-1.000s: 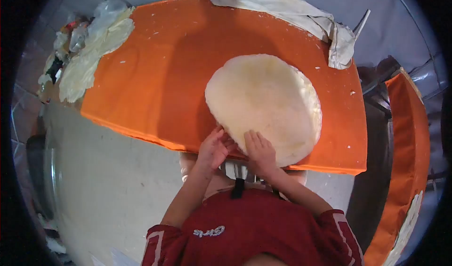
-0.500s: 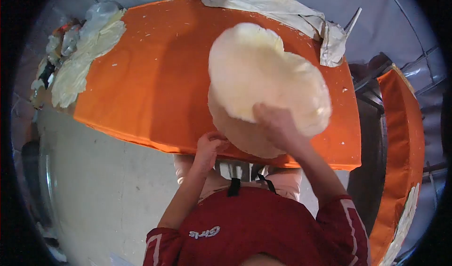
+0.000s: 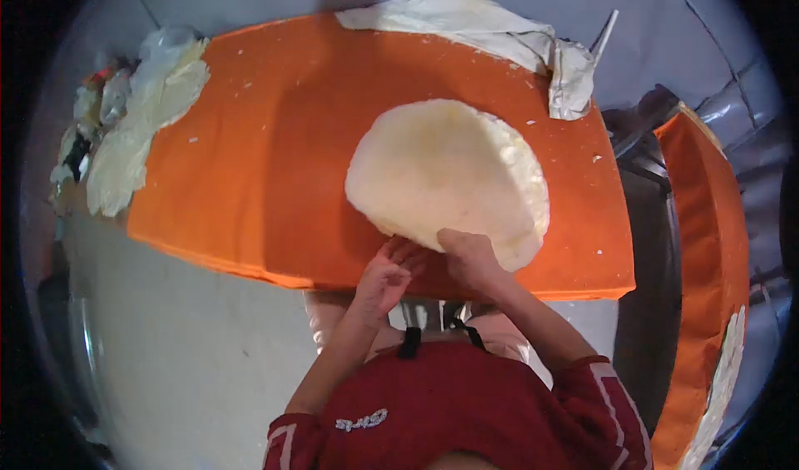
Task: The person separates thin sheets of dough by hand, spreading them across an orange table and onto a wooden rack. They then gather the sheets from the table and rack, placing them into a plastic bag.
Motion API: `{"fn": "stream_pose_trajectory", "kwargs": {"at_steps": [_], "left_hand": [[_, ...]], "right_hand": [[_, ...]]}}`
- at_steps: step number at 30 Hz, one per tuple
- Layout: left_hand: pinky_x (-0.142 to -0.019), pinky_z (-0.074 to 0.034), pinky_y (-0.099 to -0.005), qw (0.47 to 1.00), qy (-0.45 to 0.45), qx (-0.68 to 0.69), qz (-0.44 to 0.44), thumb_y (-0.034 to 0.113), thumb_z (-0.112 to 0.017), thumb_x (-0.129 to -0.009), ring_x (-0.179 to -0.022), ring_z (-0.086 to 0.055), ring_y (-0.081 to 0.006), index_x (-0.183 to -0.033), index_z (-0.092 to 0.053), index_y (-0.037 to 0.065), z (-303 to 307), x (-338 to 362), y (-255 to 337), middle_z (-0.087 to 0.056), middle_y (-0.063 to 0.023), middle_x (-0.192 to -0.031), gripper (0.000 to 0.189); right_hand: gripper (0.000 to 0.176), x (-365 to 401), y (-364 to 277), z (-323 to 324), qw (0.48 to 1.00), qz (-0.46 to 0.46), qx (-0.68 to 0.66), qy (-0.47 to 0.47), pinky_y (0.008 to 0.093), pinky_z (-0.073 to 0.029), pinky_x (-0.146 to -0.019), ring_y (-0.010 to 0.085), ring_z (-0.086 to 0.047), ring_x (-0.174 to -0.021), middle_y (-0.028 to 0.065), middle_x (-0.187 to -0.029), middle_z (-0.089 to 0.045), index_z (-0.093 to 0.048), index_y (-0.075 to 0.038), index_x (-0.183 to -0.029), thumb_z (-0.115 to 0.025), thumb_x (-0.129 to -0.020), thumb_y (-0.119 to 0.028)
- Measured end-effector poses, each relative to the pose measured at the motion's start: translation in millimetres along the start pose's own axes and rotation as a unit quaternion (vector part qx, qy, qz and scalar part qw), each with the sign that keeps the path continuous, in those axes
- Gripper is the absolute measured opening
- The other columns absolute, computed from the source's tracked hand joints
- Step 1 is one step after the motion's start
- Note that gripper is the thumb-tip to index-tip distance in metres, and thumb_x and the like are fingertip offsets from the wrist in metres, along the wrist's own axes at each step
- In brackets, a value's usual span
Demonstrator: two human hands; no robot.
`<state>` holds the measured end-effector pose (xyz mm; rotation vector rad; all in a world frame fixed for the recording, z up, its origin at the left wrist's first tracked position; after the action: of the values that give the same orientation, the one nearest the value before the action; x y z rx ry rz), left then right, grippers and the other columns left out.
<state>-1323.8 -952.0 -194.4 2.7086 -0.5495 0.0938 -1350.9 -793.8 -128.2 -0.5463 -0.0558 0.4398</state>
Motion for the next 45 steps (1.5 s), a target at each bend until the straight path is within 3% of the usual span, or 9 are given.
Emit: {"fn": "stream_pose_trajectory", "kwargs": {"at_steps": [8, 10, 14, 22, 25, 28, 32, 34, 45], "left_hand": [[-0.09, -0.033, -0.039, 1.0, -0.009, 0.002, -0.001, 0.008, -0.058, -0.065, -0.108, -0.038, -0.0285, -0.12, -0.029, 0.006, -6, 3, 16, -0.036, -0.0134, -0.119, 0.062], [-0.089, -0.034, -0.0393, 0.997, 0.013, -0.065, -0.043, 0.012, -0.059, -0.067, -0.108, -0.037, -0.0285, -0.121, -0.027, 0.006, -14, 13, 34, -0.035, -0.0134, -0.12, 0.063], [-0.09, -0.033, -0.038, 0.92, 0.085, -0.271, -0.271, 0.02, -0.06, -0.066, -0.108, -0.038, -0.028, -0.121, -0.028, 0.004, -24, 26, 75, -0.038, -0.0119, -0.118, 0.066], [-0.078, -0.042, -0.0355, 0.969, 0.152, -0.108, -0.16, 0.016, -0.058, -0.068, -0.094, -0.049, -0.0248, -0.115, -0.035, -0.001, 7, 10, 87, -0.047, -0.0137, -0.107, 0.054], [-0.075, -0.043, -0.0337, 0.898, 0.243, -0.349, -0.117, 0.016, -0.065, -0.064, -0.087, -0.052, -0.0248, -0.106, -0.042, -0.003, 41, -31, 75, -0.052, -0.0125, -0.098, 0.052], [-0.074, -0.042, -0.0317, 0.73, 0.285, -0.589, -0.196, 0.015, -0.069, -0.06, -0.086, -0.052, -0.0248, -0.1, -0.044, -0.003, 34, -42, 67, -0.053, -0.0125, -0.096, 0.051], [-0.076, -0.042, -0.0317, 0.771, 0.305, -0.535, -0.159, 0.011, -0.067, -0.061, -0.089, -0.051, -0.0243, -0.103, -0.041, -0.004, 15, -34, 70, -0.05, -0.0159, -0.101, 0.052], [-0.079, -0.042, -0.0329, 0.954, 0.147, -0.25, -0.075, 0.006, -0.064, -0.063, -0.093, -0.05, -0.0237, -0.109, -0.036, -0.004, 3, -27, 78, -0.048, -0.0162, -0.104, 0.054], [-0.081, -0.042, -0.0395, 0.96, 0.139, -0.234, 0.071, 0.003, -0.058, -0.067, -0.095, -0.049, -0.0277, -0.114, -0.033, -0.002, 30, -11, 66, -0.046, -0.0144, -0.108, 0.054]], "right_hand": [[0.009, 3, -91, 72, 0.968, 0.162, -0.033, -0.188, 0.0406, -0.041, -0.051, 0.0332, -0.052, -0.061, 0.0152, -0.069, -0.054, -0.048, -0.003, -0.073, -0.052, -0.066, -0.007], [0.012, -7, -76, 85, 0.949, 0.249, -0.191, -0.033, 0.0339, -0.043, -0.05, 0.0282, -0.055, -0.057, 0.0153, -0.064, -0.056, -0.055, -0.004, -0.075, -0.06, -0.067, -0.012], [0.018, -7, -67, 184, 0.914, -0.066, -0.401, 0.02, 0.0227, -0.045, -0.051, 0.0092, -0.056, -0.06, 0.0044, -0.066, -0.06, -0.06, 0.001, -0.079, -0.065, -0.064, -0.01], [0.055, 9, 130, 54, 0.693, -0.256, -0.658, 0.143, 0.0312, -0.04, -0.077, 0.0184, -0.048, -0.091, 0.0118, -0.099, -0.051, -0.042, 0.001, -0.11, -0.062, -0.068, -0.028], [0.054, 31, 177, 1, 0.607, -0.258, -0.731, 0.176, 0.0317, -0.04, -0.077, 0.02, -0.049, -0.09, 0.0113, -0.098, -0.052, -0.043, 0.0, -0.109, -0.061, -0.069, -0.03], [0.052, 23, 173, 10, 0.625, -0.329, -0.69, 0.158, 0.0311, -0.041, -0.076, 0.0207, -0.05, -0.087, 0.0109, -0.095, -0.053, -0.044, 0.0, -0.108, -0.061, -0.069, -0.03], [0.048, 20, 180, 2, 0.662, -0.346, -0.644, 0.161, 0.0306, -0.042, -0.073, 0.0203, -0.052, -0.082, 0.011, -0.092, -0.054, -0.046, 0.002, -0.105, -0.063, -0.068, -0.025], [0.045, 14, 158, 11, 0.74, -0.349, -0.533, 0.216, 0.0303, -0.043, -0.07, 0.0203, -0.054, -0.077, 0.0116, -0.09, -0.055, -0.048, 0.003, -0.102, -0.064, -0.065, -0.016], [0.042, 18, 169, 3, 0.739, -0.337, -0.542, 0.214, 0.0316, -0.045, -0.067, 0.0212, -0.055, -0.073, 0.012, -0.088, -0.056, -0.048, 0.003, -0.102, -0.061, -0.063, -0.005]]}}
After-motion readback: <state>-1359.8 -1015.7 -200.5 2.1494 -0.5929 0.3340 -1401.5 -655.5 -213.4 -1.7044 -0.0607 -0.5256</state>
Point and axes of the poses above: each hand's wrist, its own x-axis away from the middle knuckle, its own z-axis out of the back of the hand, y = z × x, the point moved 1 cm from there along -x, towards the middle knuckle
